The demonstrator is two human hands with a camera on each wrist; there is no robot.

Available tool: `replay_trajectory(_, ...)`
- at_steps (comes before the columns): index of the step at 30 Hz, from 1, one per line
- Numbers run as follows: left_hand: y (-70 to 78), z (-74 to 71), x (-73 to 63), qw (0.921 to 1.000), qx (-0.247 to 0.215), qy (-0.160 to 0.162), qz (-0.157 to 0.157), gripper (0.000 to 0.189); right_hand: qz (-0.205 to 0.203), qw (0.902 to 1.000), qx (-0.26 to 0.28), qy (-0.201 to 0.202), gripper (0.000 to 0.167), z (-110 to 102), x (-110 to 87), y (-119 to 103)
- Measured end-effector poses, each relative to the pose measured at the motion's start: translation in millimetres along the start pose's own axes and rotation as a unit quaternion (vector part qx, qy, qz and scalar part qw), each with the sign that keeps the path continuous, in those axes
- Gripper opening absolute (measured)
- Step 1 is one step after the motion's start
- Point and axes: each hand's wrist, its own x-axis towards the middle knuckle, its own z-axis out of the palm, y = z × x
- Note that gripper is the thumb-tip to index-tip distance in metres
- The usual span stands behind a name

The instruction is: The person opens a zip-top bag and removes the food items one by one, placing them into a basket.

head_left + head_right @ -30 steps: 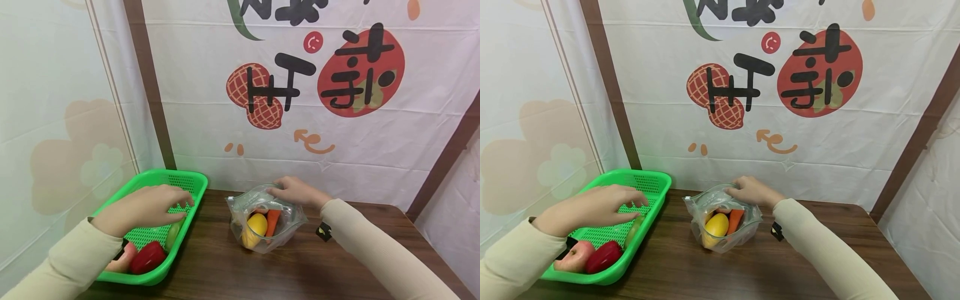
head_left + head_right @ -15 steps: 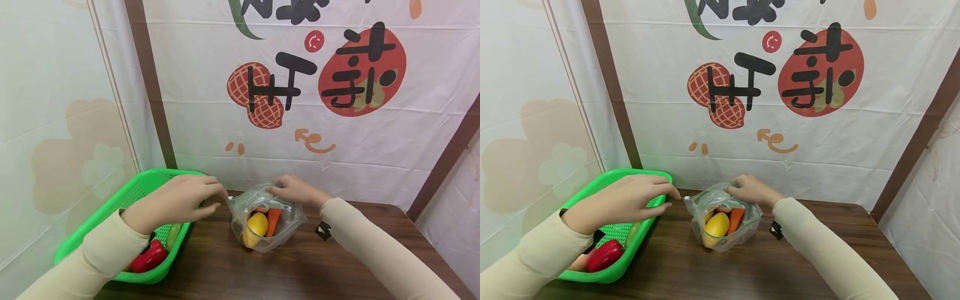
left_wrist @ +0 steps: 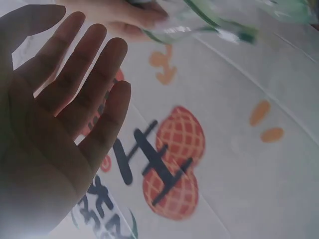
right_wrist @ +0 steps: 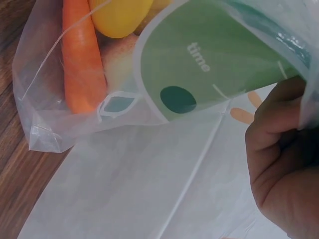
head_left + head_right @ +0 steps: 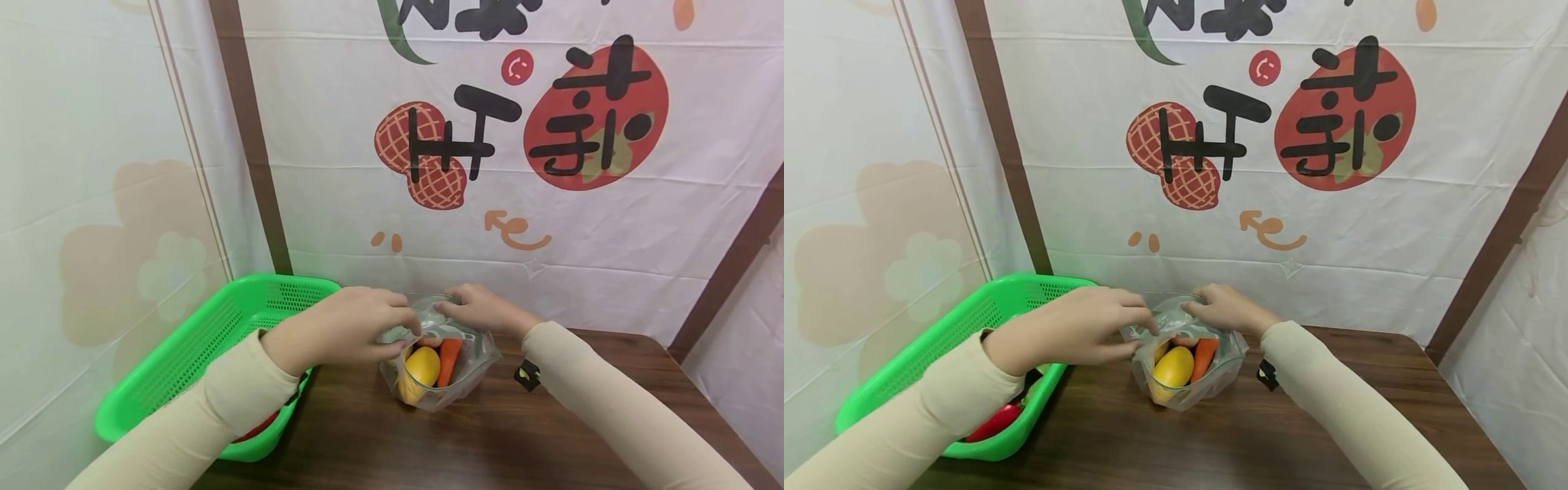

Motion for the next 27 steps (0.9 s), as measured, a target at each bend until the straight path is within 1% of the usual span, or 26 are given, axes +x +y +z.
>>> replay_trajectory(4, 6.7, 2.7, 15.4, 0.9998, -0.004, -0.015, 0.014, 0.012, -0.007, 1.0000, 0.005, -0.002, 0.027, 1, -0.6, 0)
replay_trajectory(10, 12.9, 5.6, 37.2, 0.9988, -0.014, -0.041, 0.021, 0.012, -0.006, 0.9997, 0.021, 0.007, 0.028, 0, -1.7, 2)
replay_trajectory(13, 15.7, 12.2, 49.0, 0.9972, -0.015, -0.072, 0.015, 0.013, -0.008, 0.9996, 0.025, 0.011, 0.028, -1, -1.2, 2)
replay_trajectory(15, 17.4, 18.6, 58.4, 0.9952, -0.004, -0.097, 0.007, 0.012, -0.010, 0.9996, 0.024, 0.013, 0.028, -1, -0.7, 2)
replay_trajectory(19, 18.7, 31.8, 78.3, 0.9879, 0.025, -0.152, -0.022, 0.011, -0.008, 0.9996, 0.023, 0.011, 0.023, -2, -0.4, 0)
replay_trajectory(21, 17.8, 38.1, 86.8, 0.9832, 0.033, -0.175, -0.038, 0.013, -0.008, 0.9996, 0.023, 0.010, 0.019, -2, -0.5, 0)
replay_trajectory(23, 16.7, 43.0, 93.4, 0.9789, 0.030, -0.195, -0.054, 0.014, -0.012, 0.9996, 0.024, 0.010, 0.015, -2, -0.7, 0)
replay_trajectory(25, 15.4, 47.8, 98.8, 0.9748, 0.020, -0.214, -0.061, 0.015, -0.017, 0.9996, 0.020, 0.014, 0.014, -3, -1.2, 1)
replay_trajectory(27, 15.1, 52.1, 103.2, 0.9690, 0.009, -0.237, -0.070, 0.014, -0.020, 0.9995, 0.014, 0.018, 0.015, -3, -1.2, 3)
